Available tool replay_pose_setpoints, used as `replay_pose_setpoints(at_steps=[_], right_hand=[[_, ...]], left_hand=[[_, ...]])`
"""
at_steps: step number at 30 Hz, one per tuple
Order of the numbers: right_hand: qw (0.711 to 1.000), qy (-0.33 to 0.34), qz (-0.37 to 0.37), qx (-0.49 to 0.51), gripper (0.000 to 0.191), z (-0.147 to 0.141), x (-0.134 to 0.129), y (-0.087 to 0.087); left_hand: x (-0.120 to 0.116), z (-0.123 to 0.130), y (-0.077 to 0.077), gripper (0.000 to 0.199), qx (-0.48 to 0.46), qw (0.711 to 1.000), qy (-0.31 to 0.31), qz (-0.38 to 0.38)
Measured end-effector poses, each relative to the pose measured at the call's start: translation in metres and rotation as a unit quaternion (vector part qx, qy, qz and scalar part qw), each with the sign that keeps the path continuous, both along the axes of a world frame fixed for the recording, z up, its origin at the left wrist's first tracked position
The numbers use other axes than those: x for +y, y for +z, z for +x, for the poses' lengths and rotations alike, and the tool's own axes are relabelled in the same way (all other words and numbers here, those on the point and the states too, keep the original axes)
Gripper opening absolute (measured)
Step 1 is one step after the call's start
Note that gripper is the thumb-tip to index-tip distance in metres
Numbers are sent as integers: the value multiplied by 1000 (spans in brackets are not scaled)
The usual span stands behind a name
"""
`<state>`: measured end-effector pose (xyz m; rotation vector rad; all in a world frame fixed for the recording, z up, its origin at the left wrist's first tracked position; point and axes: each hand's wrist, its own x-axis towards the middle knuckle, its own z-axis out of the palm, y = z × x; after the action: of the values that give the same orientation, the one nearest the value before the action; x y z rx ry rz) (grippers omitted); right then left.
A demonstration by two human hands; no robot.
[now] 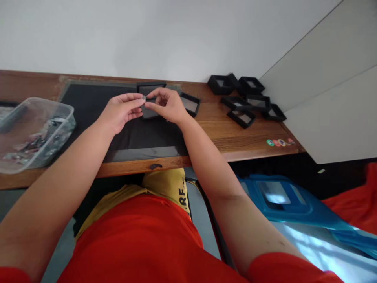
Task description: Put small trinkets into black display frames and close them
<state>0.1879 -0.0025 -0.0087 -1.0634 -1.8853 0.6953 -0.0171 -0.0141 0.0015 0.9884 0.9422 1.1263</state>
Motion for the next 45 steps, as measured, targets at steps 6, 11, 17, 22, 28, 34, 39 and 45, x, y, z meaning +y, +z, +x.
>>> replay_pose_setpoints(at_steps=[6, 11, 17, 22, 28, 34, 39, 45], right_hand=[[996, -82, 17, -25, 44, -3, 6, -5], [982, -163, 89, -25, 66, 0, 15, -15], [960, -211, 183, 1, 76, 12, 10, -13], [943, -233, 236, -8, 78, 20, 2, -11], [937, -258, 235, -13, 74, 18, 2, -12], [933, -255, 253, -15, 75, 25, 4, -9], [928, -281, 245, 28, 78, 30, 7, -5], [937, -272, 209, 67, 75, 22, -7, 7]], left_hand=[[11, -6, -8, 23, -13, 1000, 16, -8], [14, -8, -10, 21, -18, 999, 27, -8], [6, -4, -4, 20, -35, 999, -8, -5], [6, -5, -3, 21, -43, 999, -17, -4], [6, -4, -3, 20, -50, 999, -15, -4], [8, -3, -6, 24, -40, 999, -6, 5], [6, 0, -4, 21, -32, 999, -4, 17], [0, 2, 1, 24, -33, 999, -19, 14]])
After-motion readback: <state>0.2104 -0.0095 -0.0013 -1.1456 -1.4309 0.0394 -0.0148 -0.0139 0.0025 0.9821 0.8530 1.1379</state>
